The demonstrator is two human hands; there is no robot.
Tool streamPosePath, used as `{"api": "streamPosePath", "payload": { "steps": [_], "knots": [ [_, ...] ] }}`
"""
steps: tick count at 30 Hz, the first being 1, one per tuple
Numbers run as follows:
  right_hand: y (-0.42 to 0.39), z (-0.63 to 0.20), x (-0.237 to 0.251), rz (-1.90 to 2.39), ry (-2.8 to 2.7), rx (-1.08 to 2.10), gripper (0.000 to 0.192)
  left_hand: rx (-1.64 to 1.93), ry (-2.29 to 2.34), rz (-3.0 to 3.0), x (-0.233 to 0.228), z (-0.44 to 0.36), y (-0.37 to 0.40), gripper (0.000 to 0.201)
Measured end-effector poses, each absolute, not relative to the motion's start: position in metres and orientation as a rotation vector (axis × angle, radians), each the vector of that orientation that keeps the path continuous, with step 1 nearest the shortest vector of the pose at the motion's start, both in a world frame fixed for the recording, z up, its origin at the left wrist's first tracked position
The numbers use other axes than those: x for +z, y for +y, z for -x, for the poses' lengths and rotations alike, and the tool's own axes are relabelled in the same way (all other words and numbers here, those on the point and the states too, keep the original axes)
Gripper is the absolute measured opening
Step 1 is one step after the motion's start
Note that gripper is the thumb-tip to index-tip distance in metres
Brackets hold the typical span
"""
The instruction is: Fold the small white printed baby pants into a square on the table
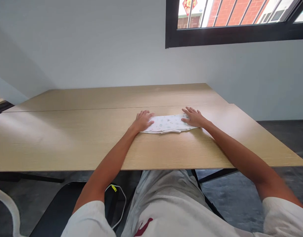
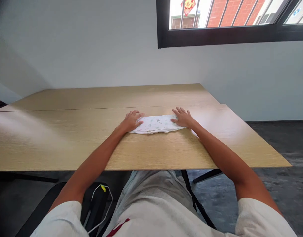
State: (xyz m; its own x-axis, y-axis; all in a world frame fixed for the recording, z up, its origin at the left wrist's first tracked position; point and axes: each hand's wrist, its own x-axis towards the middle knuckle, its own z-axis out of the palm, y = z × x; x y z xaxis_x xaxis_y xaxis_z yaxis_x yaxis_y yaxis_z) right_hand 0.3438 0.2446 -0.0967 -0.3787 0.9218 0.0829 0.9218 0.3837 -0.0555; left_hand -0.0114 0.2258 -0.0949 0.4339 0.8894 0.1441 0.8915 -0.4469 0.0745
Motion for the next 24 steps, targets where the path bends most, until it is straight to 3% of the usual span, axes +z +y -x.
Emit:
{"api": "streamPosePath", "payload": {
  "steps": [3,7,11,16,24],
  "knots": [
    [0.235,-0.339,-0.089,1.347,-2.454,-0.188,0.053,-0.263,-1.704,2.646,-0.086,0.009,0.215,0.038],
    [0.223,-0.327,-0.081,1.011,-2.49,0.05,0.02,-0.157,-1.913,2.595,-0.075,-0.002,0.196,0.041],
    [0.212,-0.318,-0.078,1.044,-2.648,0.195,0.018,-0.039,-2.156,2.466,-0.066,-0.015,0.184,0.066],
    [0.189,-0.301,-0.07,1.141,-2.771,0.106,0.022,-0.009,-2.224,2.39,-0.065,-0.019,0.184,0.067],
    [0.135,-0.25,-0.07,0.229,-2.633,1.17,0.032,-0.066,-1.966,2.697,-0.086,0.009,0.212,0.072]
  ]
}}
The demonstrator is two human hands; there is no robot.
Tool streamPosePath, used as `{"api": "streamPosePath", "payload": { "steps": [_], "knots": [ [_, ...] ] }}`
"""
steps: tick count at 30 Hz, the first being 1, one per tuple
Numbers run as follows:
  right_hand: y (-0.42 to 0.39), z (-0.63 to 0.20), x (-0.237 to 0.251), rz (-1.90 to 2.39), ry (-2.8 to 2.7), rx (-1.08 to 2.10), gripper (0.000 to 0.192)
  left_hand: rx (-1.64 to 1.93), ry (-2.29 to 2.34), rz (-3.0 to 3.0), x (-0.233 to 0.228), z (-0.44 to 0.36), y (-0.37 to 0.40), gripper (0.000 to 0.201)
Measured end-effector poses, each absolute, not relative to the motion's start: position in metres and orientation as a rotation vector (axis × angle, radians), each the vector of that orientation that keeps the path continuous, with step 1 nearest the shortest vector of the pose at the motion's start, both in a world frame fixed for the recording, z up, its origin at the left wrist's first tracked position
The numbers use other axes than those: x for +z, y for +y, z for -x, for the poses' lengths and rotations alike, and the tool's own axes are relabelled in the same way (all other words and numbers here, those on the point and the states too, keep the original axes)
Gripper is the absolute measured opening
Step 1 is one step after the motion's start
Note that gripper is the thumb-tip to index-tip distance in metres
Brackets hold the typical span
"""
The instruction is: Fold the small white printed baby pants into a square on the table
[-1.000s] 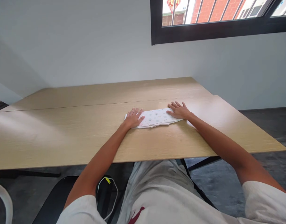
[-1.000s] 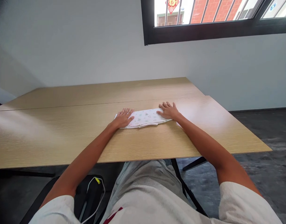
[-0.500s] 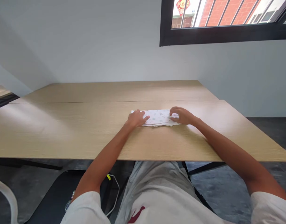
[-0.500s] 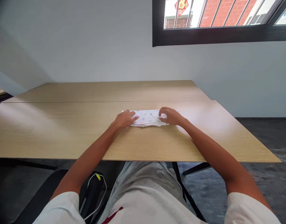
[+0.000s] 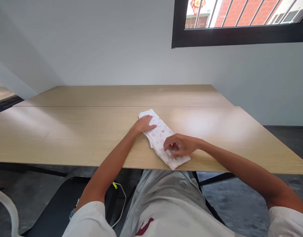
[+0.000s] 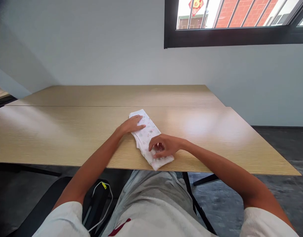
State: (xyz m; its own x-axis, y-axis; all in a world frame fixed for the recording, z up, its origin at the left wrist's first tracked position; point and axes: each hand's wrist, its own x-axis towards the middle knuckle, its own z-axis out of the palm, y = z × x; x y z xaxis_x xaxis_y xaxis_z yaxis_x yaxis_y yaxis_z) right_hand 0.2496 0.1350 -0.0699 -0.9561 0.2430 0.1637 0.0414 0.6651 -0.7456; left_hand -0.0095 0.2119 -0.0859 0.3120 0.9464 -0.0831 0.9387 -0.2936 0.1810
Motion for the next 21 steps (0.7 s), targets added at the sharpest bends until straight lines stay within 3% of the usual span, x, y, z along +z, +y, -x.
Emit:
{"api": "streamPosePath", "payload": {
  "steps": [3,8,10,15,21],
  "knots": [
    [0.12,-0.241,-0.071,0.091,-2.621,1.113,0.04,0.018,1.611,-2.44,-0.094,0.016,0.222,0.077],
    [0.107,-0.237,-0.071,0.019,-2.835,0.861,0.077,0.068,1.495,-2.506,-0.101,0.019,0.232,0.08],
    [0.104,-0.236,-0.071,0.023,-2.882,0.799,0.083,0.084,1.484,-2.516,-0.102,0.02,0.233,0.081],
    [0.092,-0.234,-0.072,0.116,-2.939,0.749,0.073,0.057,1.454,-2.534,-0.101,0.017,0.229,0.081],
    [0.102,-0.241,-0.063,0.078,-2.68,1.279,0.063,0.005,1.346,-2.593,-0.093,0.002,0.215,0.08]
  ]
}}
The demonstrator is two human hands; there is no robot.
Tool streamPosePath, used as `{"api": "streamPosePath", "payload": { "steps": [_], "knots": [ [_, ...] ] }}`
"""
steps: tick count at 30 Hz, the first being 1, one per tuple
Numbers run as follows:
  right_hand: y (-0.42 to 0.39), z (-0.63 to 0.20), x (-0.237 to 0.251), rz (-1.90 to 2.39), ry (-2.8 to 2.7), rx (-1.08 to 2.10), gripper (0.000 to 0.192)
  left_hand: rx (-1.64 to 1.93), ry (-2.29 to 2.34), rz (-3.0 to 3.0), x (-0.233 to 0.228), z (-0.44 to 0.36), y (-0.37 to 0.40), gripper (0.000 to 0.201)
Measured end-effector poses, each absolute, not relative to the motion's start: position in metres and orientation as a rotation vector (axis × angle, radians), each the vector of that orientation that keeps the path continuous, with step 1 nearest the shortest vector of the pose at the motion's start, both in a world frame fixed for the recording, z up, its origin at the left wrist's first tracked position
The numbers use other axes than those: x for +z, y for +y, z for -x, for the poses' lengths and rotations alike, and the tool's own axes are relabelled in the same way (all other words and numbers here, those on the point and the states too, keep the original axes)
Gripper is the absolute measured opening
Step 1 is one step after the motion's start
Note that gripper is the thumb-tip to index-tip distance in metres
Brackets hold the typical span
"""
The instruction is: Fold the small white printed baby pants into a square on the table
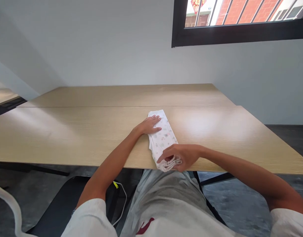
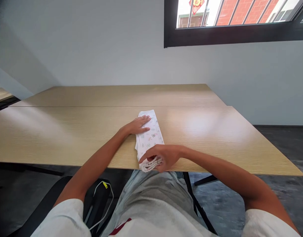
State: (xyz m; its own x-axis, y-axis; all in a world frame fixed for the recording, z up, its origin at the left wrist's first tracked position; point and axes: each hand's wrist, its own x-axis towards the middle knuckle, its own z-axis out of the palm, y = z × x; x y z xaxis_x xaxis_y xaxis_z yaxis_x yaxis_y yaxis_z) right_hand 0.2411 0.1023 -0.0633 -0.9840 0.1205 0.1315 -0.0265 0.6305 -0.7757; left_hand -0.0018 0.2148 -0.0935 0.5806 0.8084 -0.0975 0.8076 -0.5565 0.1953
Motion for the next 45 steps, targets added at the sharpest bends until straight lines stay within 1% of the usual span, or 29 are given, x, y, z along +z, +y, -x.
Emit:
{"api": "streamPosePath", "payload": {
  "steps": [2,4,5,7,9,11,15,18,20,22,24,29,32,35,37,41,43,45],
  "knots": [
    [0.115,-0.247,-0.06,0.159,-2.492,1.353,0.053,0.005,1.282,-2.628,-0.093,-0.004,0.212,0.079],
    [0.131,-0.253,-0.057,0.253,-2.326,1.37,0.039,0.011,1.191,-2.66,-0.094,-0.009,0.208,0.075],
    [0.139,-0.256,-0.056,0.304,-2.261,1.358,0.033,0.022,1.139,-2.669,-0.095,-0.012,0.207,0.072],
    [0.155,-0.262,-0.055,0.469,-2.159,1.294,0.028,0.084,1.0,-2.68,-0.095,-0.02,0.201,0.06],
    [0.17,-0.269,-0.058,0.683,-2.089,1.176,0.028,0.192,0.835,-2.659,-0.094,-0.028,0.193,0.046],
    [0.183,-0.274,-0.064,0.843,-2.064,1.033,0.03,0.28,0.718,-2.567,-0.091,-0.035,0.184,0.038],
    [0.199,-0.281,-0.079,0.926,-2.136,0.832,0.034,0.351,0.658,-2.243,-0.084,-0.04,0.177,0.039],
    [0.205,-0.283,-0.089,0.958,-2.219,0.711,0.034,0.458,0.625,-2.073,-0.086,-0.035,0.185,0.032],
    [0.208,-0.283,-0.093,0.961,-2.271,0.631,0.032,0.581,0.701,-1.956,-0.091,-0.031,0.193,0.027],
    [0.209,-0.283,-0.095,0.94,-2.303,0.557,0.03,0.711,0.803,-1.803,-0.096,-0.03,0.198,0.028],
    [0.209,-0.283,-0.097,0.907,-2.332,0.485,0.03,0.791,0.868,-1.725,-0.1,-0.03,0.198,0.033],
    [0.206,-0.281,-0.1,0.91,-2.434,0.237,0.032,0.746,0.889,-1.991,-0.102,-0.036,0.189,0.061],
    [0.209,-0.28,-0.105,0.923,-2.439,0.255,0.03,0.723,0.916,-2.122,-0.103,-0.038,0.187,0.071],
    [0.212,-0.281,-0.11,0.934,-2.413,0.295,0.029,0.714,0.923,-2.307,-0.101,-0.038,0.186,0.07],
    [0.213,-0.282,-0.112,0.968,-2.381,0.271,0.027,0.725,0.9,-2.488,-0.097,-0.038,0.185,0.062],
    [0.212,-0.282,-0.116,1.061,-2.3,0.21,0.03,0.691,0.788,-2.641,-0.083,-0.039,0.173,0.026],
    [0.212,-0.281,-0.118,1.078,-2.303,0.206,0.034,0.606,0.677,-2.608,-0.078,-0.042,0.167,0.019],
    [0.212,-0.28,-0.119,1.09,-2.338,0.223,0.038,0.52,0.552,-2.602,-0.077,-0.046,0.164,0.019]
  ]
}}
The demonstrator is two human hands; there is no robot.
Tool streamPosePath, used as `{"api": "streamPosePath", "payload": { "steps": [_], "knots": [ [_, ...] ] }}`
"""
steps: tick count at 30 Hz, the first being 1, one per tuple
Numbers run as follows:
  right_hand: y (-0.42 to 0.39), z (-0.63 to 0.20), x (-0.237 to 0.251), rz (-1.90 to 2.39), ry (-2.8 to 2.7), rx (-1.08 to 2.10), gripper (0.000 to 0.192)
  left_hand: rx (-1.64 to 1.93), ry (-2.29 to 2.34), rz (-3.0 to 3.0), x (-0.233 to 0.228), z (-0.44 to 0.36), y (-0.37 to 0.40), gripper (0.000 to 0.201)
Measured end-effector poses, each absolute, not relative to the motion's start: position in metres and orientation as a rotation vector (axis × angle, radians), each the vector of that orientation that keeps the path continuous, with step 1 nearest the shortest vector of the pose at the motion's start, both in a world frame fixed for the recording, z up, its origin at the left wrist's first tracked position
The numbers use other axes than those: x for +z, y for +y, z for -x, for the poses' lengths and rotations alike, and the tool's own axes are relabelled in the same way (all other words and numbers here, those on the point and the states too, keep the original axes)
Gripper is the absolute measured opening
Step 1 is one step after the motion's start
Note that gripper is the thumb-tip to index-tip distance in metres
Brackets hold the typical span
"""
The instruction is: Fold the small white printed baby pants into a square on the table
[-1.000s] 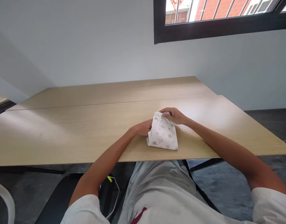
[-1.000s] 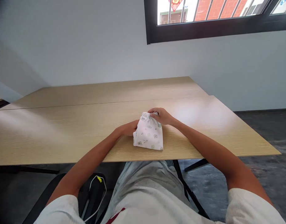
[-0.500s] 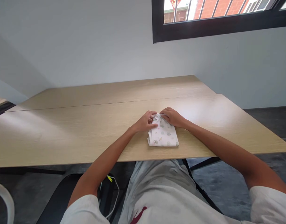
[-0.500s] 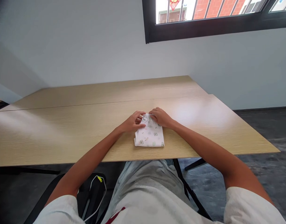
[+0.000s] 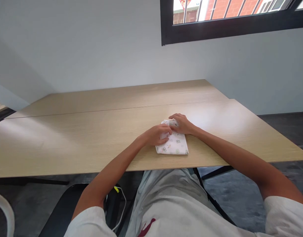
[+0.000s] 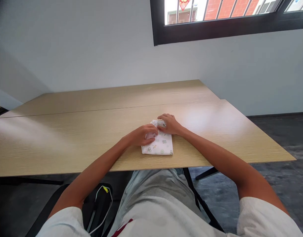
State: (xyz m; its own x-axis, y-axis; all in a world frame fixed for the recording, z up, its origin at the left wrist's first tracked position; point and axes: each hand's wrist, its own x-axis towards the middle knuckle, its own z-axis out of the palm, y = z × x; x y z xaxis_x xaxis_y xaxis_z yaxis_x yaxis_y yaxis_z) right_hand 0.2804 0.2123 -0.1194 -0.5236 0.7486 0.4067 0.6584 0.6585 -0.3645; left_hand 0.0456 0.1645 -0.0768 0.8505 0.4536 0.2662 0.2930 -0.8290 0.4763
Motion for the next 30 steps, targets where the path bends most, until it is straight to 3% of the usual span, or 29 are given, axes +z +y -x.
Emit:
{"api": "streamPosePath", "payload": {
  "steps": [8,13,21,27,30],
  "knots": [
    [0.208,-0.284,-0.106,0.938,-2.181,-0.002,0.02,0.443,0.692,-2.711,-0.084,-0.036,0.181,0.036],
    [0.205,-0.278,-0.104,0.666,-2.392,0.124,0.008,0.279,0.869,-2.737,-0.088,-0.028,0.19,0.053],
    [0.212,-0.276,-0.103,0.678,-2.58,0.079,0.008,0.359,0.778,-2.835,-0.084,-0.023,0.198,0.033],
    [0.204,-0.286,-0.093,0.529,-2.679,0.152,0.045,0.146,0.782,-2.755,-0.083,-0.009,0.202,0.082],
    [0.192,-0.286,-0.091,0.496,-2.687,0.168,0.071,0.157,0.744,-2.696,-0.074,-0.01,0.194,0.067]
  ]
}}
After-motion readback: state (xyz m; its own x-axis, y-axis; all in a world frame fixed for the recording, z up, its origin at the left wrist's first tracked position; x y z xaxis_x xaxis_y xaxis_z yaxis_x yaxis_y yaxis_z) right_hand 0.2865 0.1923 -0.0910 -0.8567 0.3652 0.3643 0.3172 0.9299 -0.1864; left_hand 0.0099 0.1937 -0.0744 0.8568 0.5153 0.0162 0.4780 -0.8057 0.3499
